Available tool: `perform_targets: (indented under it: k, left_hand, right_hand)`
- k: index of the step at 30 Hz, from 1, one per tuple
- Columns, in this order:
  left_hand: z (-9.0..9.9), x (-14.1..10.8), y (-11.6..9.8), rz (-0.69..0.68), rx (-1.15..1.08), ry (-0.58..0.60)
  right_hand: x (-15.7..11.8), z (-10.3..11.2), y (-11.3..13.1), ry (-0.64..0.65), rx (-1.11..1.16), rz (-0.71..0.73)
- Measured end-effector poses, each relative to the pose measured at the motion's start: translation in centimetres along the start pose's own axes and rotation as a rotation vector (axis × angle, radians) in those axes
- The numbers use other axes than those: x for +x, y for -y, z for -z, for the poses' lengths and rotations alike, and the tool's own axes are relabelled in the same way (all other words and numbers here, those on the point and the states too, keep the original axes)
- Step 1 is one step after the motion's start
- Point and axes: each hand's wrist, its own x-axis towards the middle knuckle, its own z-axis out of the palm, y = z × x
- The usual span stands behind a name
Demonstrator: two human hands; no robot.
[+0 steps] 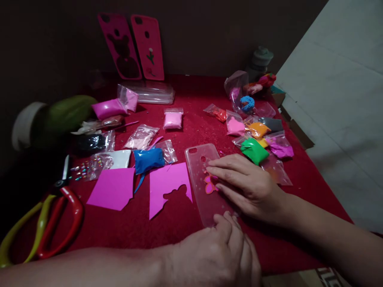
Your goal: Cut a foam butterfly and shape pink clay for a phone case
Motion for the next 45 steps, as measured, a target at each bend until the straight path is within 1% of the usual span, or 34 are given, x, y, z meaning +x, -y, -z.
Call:
perform_targets:
  k: [2,3,8,12,17,21,22,25,27,30,34,40,45]
  left_hand:
    - [-0.1,0.0,-0.1,0.007,0.002,-0.001]
    - [-0.2,0.1,-0.1,0.006,0.002,0.001]
    - [-0.3,0.1,-0.2,-0.008,0.033,0.016]
    - [-0.1,0.2,0.1,-0.037,0.067,0.034]
    - [0.2,0.2,0.3,-0.035,0.083,0.041]
    - [0.1,0.1,0.1,-0.048,0.102,0.087]
    - [0.0,0.1,0.1,-0.043,0.097,0.082]
    - [-0.4,0.1,-0.1,-0.011,0.04,0.013]
    - [-0.5,0.1,-0.1,0.011,0.005,0.004]
    - [-0.3,0.1,0.1,0.004,0.006,-0.002]
    - [0.0,0.1,0.3,-0.018,0.013,0.009]
    - [-0.5,0.1,-0.1,0.005,0.005,-0.04]
    - [-0.3,0.3,0.1,0.037,0.009,-0.025]
  right_hand:
    - [-0.1,0.3,0.0,-0.043,-0.004,-0.003]
    - [-0.2,0.4,0.0,-0.042,-0.006,0.001]
    - [-0.8,0.2,-0.1,0.021,-0.007,0.048]
    - [-0.8,-0.1,-0.2,0.038,-0.066,0.075]
    - [-0.6,-0.3,-0.1,0.09,-0.126,0.04]
    - [-0.6,-0.3,0.0,0.101,-0.125,0.027]
    - [-0.6,-0.3,0.0,0.099,-0.125,0.029]
    - [-0.4,-0.2,0.2,0.103,-0.124,0.031]
    - [-0.4,-0.1,0.2,0.126,-0.117,0.019]
    - [-0.4,-0.1,0.2,0.152,-0.096,-0.007]
    - [-0.7,-0.4,0.1,0.14,-0.105,-0.017]
    - [-0.6,-0.8,0.1,0.199,-0.193,-0.024]
    - [-0.6,-0.8,0.3,0.226,-0.206,-0.021]
